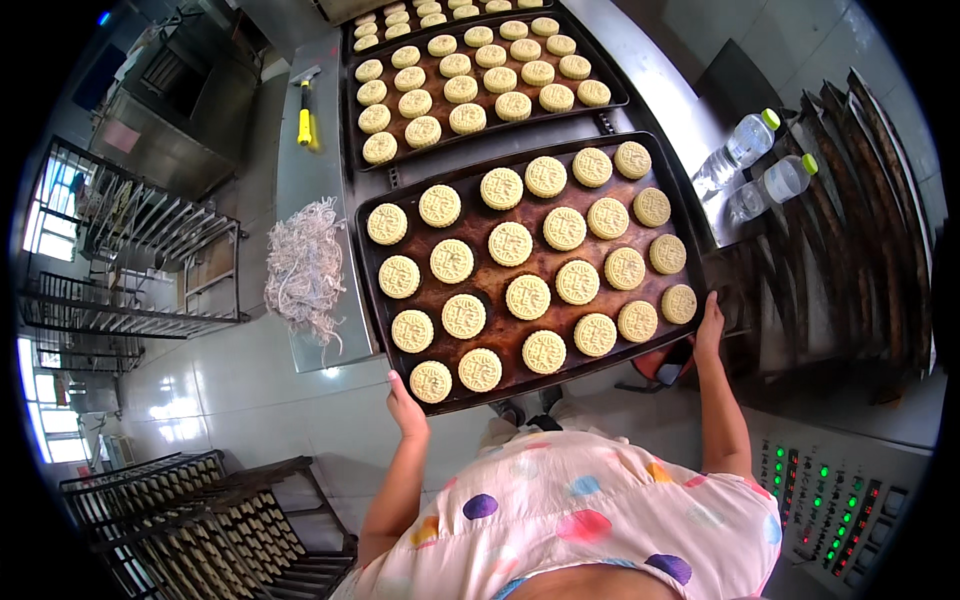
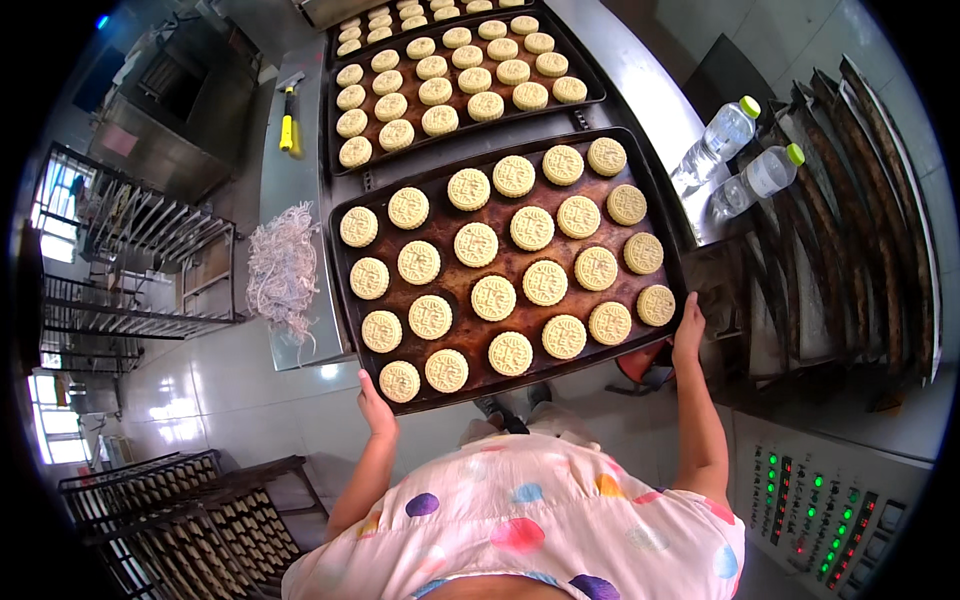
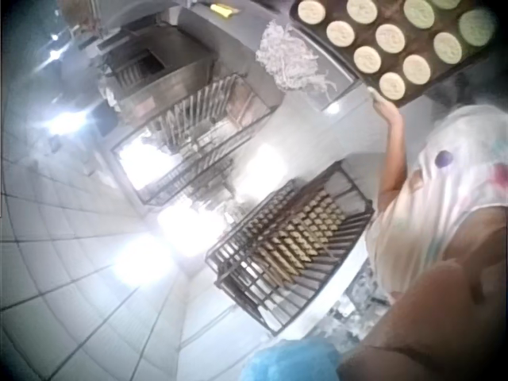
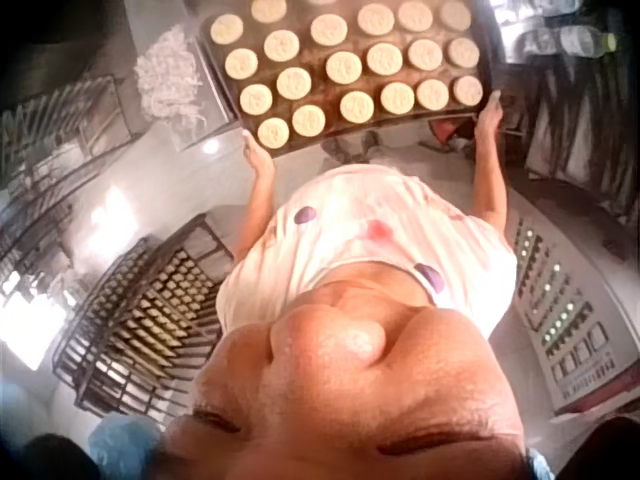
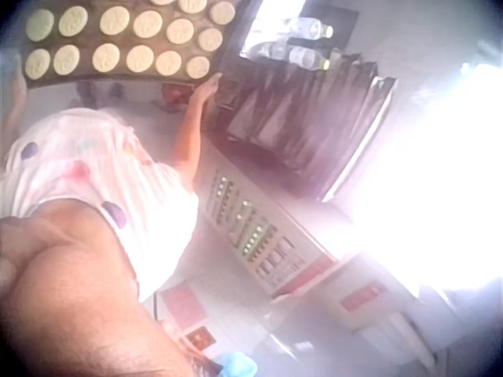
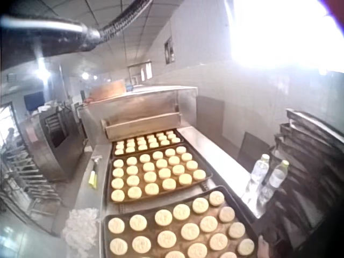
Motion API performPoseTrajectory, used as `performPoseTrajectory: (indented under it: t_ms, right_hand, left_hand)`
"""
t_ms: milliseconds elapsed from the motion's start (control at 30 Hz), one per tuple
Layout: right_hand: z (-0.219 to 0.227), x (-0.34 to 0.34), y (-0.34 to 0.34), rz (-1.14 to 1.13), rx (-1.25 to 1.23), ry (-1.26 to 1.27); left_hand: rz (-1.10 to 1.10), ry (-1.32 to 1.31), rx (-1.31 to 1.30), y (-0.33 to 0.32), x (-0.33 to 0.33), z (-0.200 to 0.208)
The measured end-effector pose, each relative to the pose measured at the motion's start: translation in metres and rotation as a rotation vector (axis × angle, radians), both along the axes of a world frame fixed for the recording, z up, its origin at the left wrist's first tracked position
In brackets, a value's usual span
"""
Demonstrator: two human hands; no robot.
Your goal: The person takes trays of round cookies from a rack and slides them into a large industrial oven.
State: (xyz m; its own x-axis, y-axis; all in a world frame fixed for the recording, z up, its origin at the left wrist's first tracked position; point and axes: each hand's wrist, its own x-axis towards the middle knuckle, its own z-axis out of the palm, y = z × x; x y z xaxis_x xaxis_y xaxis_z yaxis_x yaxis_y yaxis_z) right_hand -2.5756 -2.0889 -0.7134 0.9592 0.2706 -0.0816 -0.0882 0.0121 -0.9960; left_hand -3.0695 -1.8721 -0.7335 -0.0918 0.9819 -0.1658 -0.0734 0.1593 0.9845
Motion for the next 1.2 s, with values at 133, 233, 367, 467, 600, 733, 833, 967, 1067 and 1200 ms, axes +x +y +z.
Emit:
performPoseTrajectory:
  t_ms: [133, 233, 367, 467, 600, 733, 833, 967, 1067, 1200]
  right_hand:
    - [0.007, 0.016, 0.006, 0.048, 0.062, -0.177]
    - [0.002, 0.026, 0.008, -0.004, -0.045, -0.223]
    - [0.029, -0.028, 0.002, -0.076, -0.74, -0.495]
    - [0.037, -0.049, 0.004, -0.235, -0.237, -0.947]
    - [0.138, -0.12, 0.096, 0.109, -0.276, -1.289]
    - [0.183, -0.158, 0.206, 0.385, -0.33, -1.581]
    - [0.187, -0.158, 0.275, 0.478, -0.597, -1.608]
    - [0.195, -0.168, 0.32, 0.616, -0.918, -1.559]
    - [0.199, -0.172, 0.338, 0.677, -1.069, -1.566]
    - [0.201, -0.174, 0.352, 0.739, -1.173, -1.586]
  left_hand:
    - [0.03, -0.033, 0.021, 0.007, 0.017, 0.033]
    - [0.098, -0.056, 0.063, 0.011, 0.024, 0.042]
    - [0.146, 0.02, 0.021, 0.008, 0.011, 0.018]
    - [0.163, -0.1, 0.065, 0.008, 0.019, 0.018]
    - [0.181, 0.151, 0.086, 0.008, 0.011, 0.007]
    - [0.141, 0.181, 0.126, 0.0, 0.011, 0.017]
    - [0.145, 0.152, 0.148, 0.009, 0.012, 0.005]
    - [0.139, 0.106, 0.153, 0.012, 0.01, 0.003]
    - [0.122, 0.124, 0.133, 0.013, 0.009, 0.008]
    - [0.132, 0.127, 0.127, 0.012, 0.011, 0.017]
